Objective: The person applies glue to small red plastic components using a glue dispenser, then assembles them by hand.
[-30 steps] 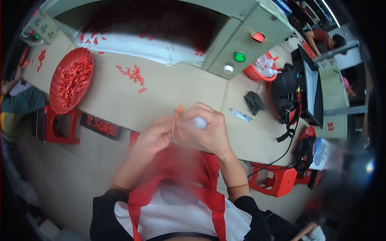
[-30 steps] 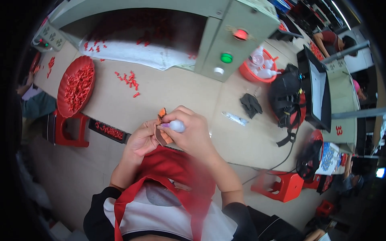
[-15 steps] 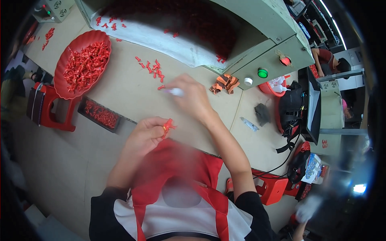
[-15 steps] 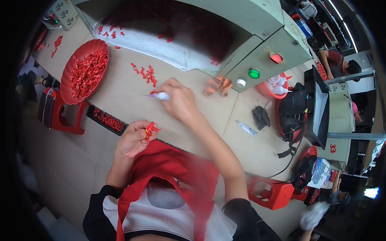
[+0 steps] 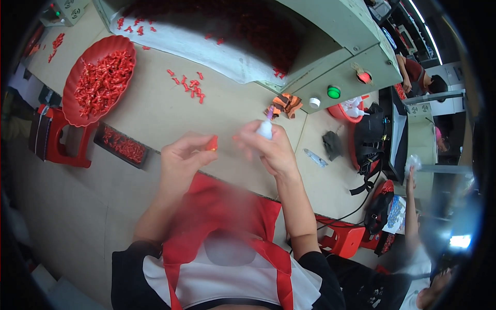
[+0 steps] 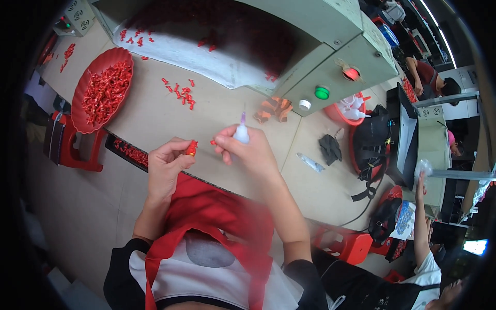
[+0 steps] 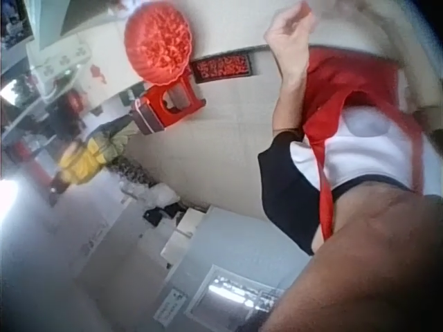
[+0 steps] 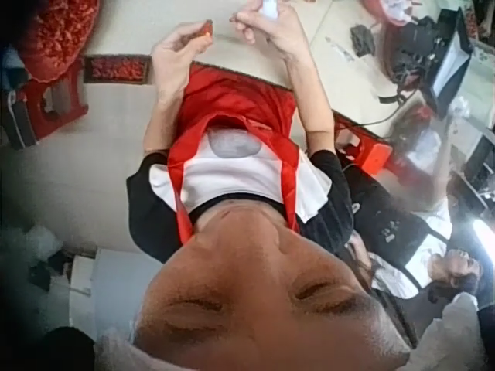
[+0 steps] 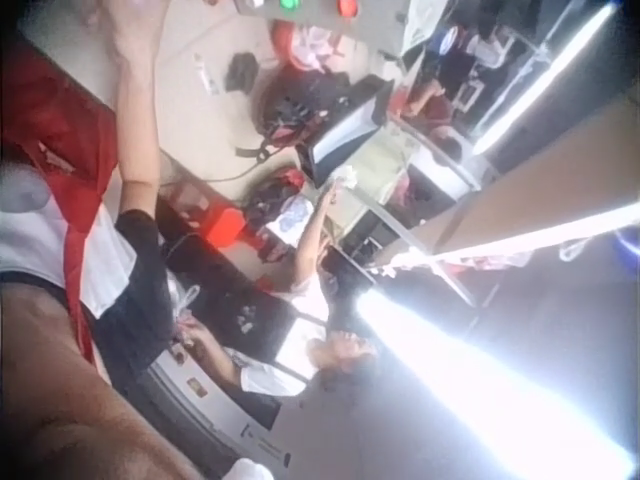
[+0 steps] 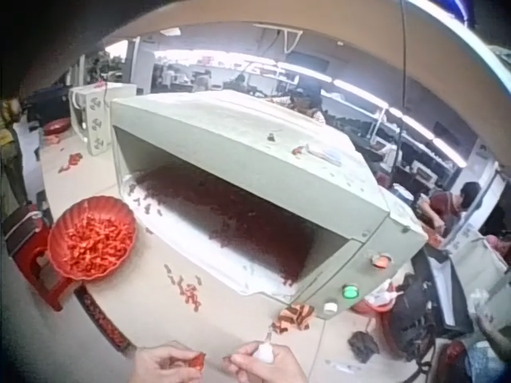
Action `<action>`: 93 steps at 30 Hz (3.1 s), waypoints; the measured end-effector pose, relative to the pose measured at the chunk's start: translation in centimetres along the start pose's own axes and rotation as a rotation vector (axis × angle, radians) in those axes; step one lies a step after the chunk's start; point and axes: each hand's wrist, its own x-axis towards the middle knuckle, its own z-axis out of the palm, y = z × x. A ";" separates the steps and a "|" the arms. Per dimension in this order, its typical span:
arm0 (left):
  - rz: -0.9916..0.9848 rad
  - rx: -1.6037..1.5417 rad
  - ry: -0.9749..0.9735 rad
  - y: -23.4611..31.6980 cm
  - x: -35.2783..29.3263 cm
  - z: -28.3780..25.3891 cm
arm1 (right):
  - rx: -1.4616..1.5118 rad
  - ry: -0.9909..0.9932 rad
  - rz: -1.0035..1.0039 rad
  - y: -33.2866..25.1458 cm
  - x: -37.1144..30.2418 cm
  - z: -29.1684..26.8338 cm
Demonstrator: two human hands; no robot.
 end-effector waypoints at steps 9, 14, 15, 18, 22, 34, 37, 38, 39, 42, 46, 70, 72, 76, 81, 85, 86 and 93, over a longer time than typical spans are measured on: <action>0.057 0.151 -0.112 -0.2 -0.1 4.1 | 0.062 0.052 -0.114 0.3 -5.4 -0.7; 0.130 0.263 -0.144 -0.2 -0.7 4.9 | 0.079 0.013 -0.171 1.0 -6.0 -1.7; 0.172 0.302 -0.154 -0.3 -0.8 4.9 | 0.077 0.013 -0.168 1.0 -6.2 -1.7; 0.203 0.396 -0.166 -0.1 -0.9 5.1 | 0.042 0.039 -0.154 0.9 -6.7 -1.9; 0.290 0.510 -0.190 0.2 -0.8 5.4 | -0.110 0.061 -0.193 0.6 -7.3 -2.0; 0.351 0.681 -0.185 0.7 -0.5 6.1 | -0.204 0.231 -0.169 0.9 -7.6 -1.5; 0.367 0.680 -0.179 0.4 -0.5 6.4 | -0.298 0.231 -0.405 2.1 -7.2 -1.9; 0.374 0.692 -0.183 0.4 -0.6 6.4 | -0.298 0.232 -0.403 2.0 -7.3 -1.9; 0.381 0.704 -0.187 0.4 -0.6 6.4 | -0.322 0.232 -0.424 1.9 -7.3 -1.9; 0.384 0.698 -0.182 0.3 -0.7 6.4 | -0.278 0.220 -0.412 2.1 -7.3 -1.9; 0.379 0.705 -0.181 0.4 -0.8 6.3 | -0.168 0.178 -0.308 1.9 -7.3 -1.9; 0.268 0.633 -0.198 -1.3 -0.4 7.2 | -0.136 0.245 -0.473 3.3 -7.3 -3.2; 0.275 0.649 -0.186 -1.4 -0.4 7.6 | -0.165 0.183 -0.352 3.0 -7.7 -3.7; 0.294 0.649 -0.187 -1.4 -0.1 7.8 | -0.176 0.179 -0.365 2.7 -7.4 -3.8; 0.294 0.655 -0.203 -1.1 0.0 7.8 | -0.146 0.189 -0.391 2.9 -7.4 -3.7; 0.288 0.636 -0.199 -1.2 -0.2 7.2 | -0.149 0.206 -0.397 3.3 -7.4 -3.2; 0.271 0.630 -0.198 -1.2 -0.3 7.0 | -0.142 0.197 -0.386 3.3 -7.4 -3.1; 0.313 0.793 -0.183 -0.4 -1.2 7.5 | -0.151 0.274 -0.505 4.2 -7.1 -2.8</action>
